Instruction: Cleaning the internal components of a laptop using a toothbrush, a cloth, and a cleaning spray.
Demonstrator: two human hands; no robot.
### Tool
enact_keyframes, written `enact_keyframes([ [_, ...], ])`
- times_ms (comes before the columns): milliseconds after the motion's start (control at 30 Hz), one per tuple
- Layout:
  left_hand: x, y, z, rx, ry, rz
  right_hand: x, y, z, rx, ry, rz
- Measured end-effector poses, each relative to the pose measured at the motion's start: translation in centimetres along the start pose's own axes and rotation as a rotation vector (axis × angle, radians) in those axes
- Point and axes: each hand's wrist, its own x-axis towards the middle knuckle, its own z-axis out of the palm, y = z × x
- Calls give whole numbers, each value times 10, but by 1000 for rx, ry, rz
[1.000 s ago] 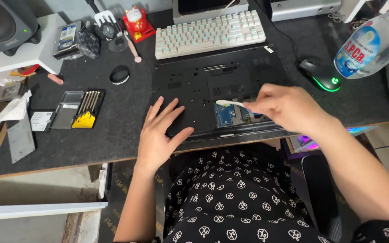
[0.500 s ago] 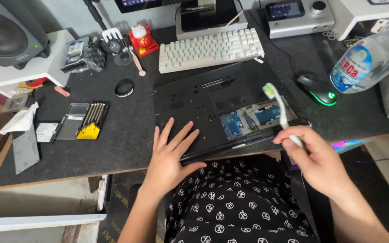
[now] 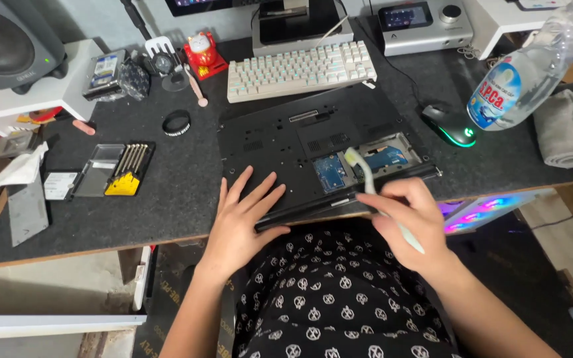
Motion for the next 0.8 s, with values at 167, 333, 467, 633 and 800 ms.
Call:
enact_keyframes([
  [167,-3,-2,2,-31,47,2,10,-17,7,-60,6,-16],
  [333,-3,-3,0,-52,42,12,16,-8,12,-103,-14,-78],
  [467,1,-2,-1,-62,46,15,13,-16,7,-45,-33,-119],
  [633,2,-3,-1,-74,54,20,21,-2,12,-55,-27,-124],
  [800,1,-5,-1,-78,73,31,13,-29,-7,-52,-58,-52],
])
